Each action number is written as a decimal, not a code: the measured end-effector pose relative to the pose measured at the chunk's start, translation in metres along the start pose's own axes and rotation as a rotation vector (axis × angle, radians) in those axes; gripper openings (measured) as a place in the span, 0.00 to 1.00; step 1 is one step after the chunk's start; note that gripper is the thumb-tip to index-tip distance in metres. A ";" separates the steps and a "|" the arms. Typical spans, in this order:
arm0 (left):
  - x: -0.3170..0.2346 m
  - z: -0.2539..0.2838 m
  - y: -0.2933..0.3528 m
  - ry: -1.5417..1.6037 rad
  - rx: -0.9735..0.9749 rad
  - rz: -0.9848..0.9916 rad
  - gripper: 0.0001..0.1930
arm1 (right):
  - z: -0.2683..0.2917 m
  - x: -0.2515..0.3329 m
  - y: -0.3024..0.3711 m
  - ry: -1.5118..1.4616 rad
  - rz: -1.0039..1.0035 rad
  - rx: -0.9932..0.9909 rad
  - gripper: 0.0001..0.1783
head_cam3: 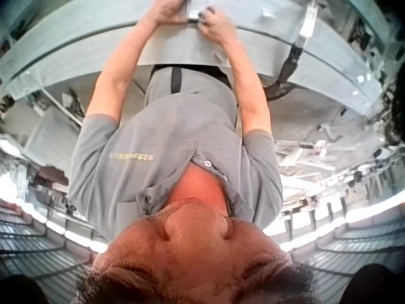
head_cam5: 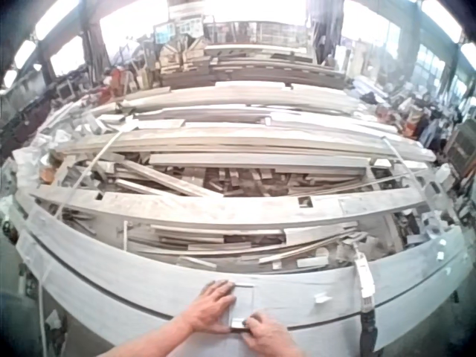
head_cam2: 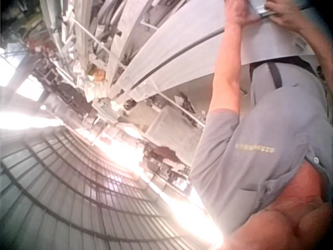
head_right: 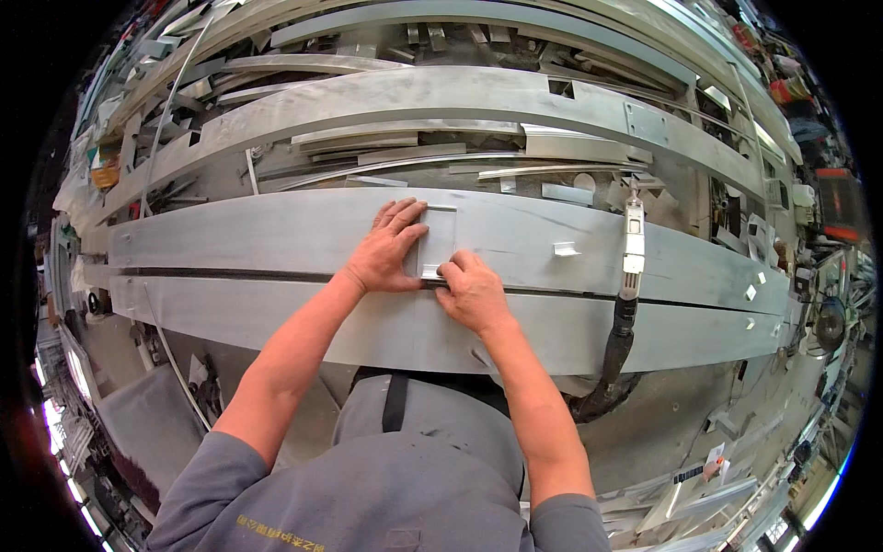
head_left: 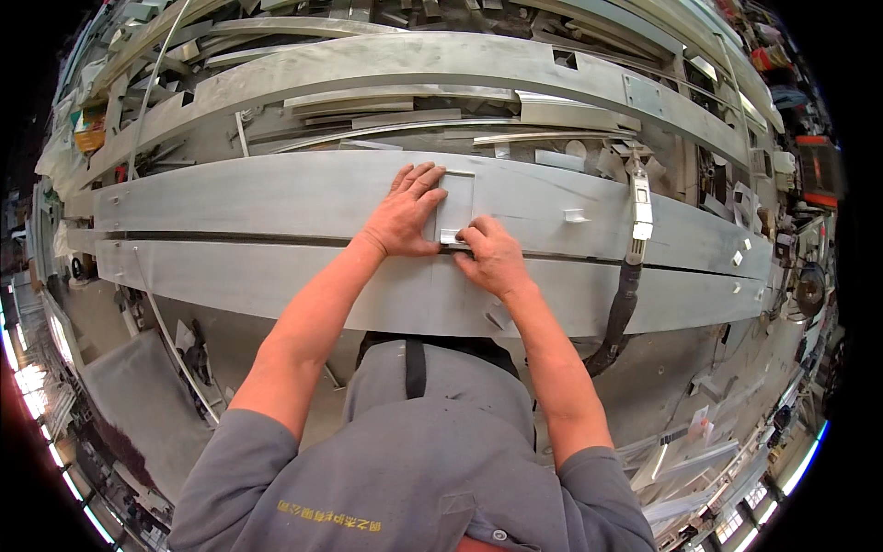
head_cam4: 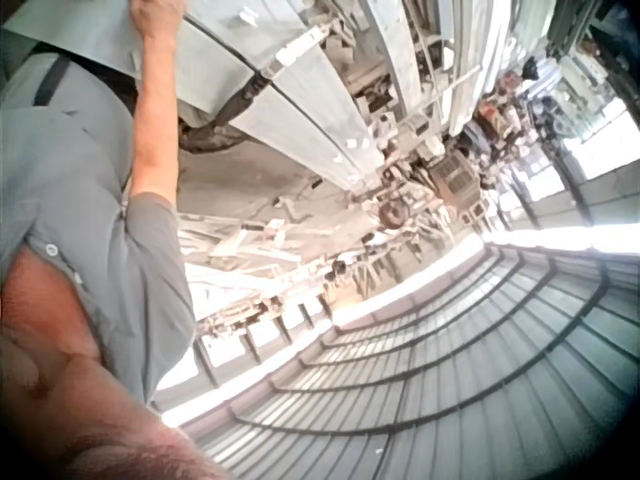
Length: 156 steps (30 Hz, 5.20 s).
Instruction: The person places small metal brackets onto a large metal sheet and uses a handheld welding tool to tack weld them in place. The person repeats this process for several brackets along the sheet.
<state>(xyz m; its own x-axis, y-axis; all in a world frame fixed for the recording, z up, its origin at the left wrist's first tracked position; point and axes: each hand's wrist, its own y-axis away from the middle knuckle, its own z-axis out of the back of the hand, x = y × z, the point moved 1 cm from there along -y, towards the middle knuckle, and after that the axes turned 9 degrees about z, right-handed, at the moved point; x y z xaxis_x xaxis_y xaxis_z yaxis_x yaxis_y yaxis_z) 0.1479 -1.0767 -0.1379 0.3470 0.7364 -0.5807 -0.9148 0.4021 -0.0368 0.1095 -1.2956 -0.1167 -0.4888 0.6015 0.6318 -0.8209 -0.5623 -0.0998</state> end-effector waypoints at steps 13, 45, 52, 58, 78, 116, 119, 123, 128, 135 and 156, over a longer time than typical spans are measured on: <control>-0.017 0.008 0.009 -0.113 -0.068 0.064 0.43 | -0.015 -0.012 -0.017 0.117 0.152 0.115 0.11; -0.023 -0.032 0.031 0.223 -0.154 -0.066 0.19 | 0.156 -0.148 0.108 0.311 -0.677 -0.333 0.31; -0.023 -0.033 0.034 0.253 -0.137 -0.047 0.19 | 0.160 -0.135 0.104 0.289 -0.753 -0.389 0.24; -0.023 -0.032 0.034 0.241 -0.157 -0.054 0.19 | 0.159 -0.050 0.145 -0.284 -0.705 -0.448 0.15; -0.025 -0.033 0.033 0.212 -0.183 -0.078 0.21 | 0.114 0.114 0.137 -1.147 -0.930 -0.336 0.23; -0.022 -0.038 0.031 0.172 -0.221 -0.111 0.12 | 0.095 0.089 0.121 -1.038 -0.932 -0.161 0.27; -0.013 -0.047 0.035 0.170 -0.173 -0.110 0.10 | 0.095 0.091 0.120 -1.039 -0.932 -0.158 0.27; -0.008 -0.048 0.038 0.160 -0.142 -0.111 0.10 | 0.095 0.093 0.119 -1.049 -0.895 -0.192 0.26; -0.029 -0.030 0.032 0.109 -0.214 -0.083 0.10 | 0.095 0.090 0.124 -1.036 -0.933 -0.161 0.27; -0.022 -0.037 0.033 0.207 -0.218 -0.064 0.15 | 0.096 0.093 0.125 -1.082 -0.935 -0.206 0.28; -0.238 -0.038 0.085 0.816 0.953 -0.155 0.28 | 0.164 0.110 0.165 -1.066 -0.728 -0.565 0.17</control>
<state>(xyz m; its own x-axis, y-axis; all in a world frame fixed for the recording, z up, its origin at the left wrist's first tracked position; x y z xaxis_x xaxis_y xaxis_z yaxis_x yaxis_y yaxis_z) -0.0197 -1.2384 -0.0338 -0.1015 0.2339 -0.9670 -0.2471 0.9356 0.2522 -0.0315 -1.4152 0.0621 0.3365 -0.2004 0.9201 -0.9202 0.1378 0.3665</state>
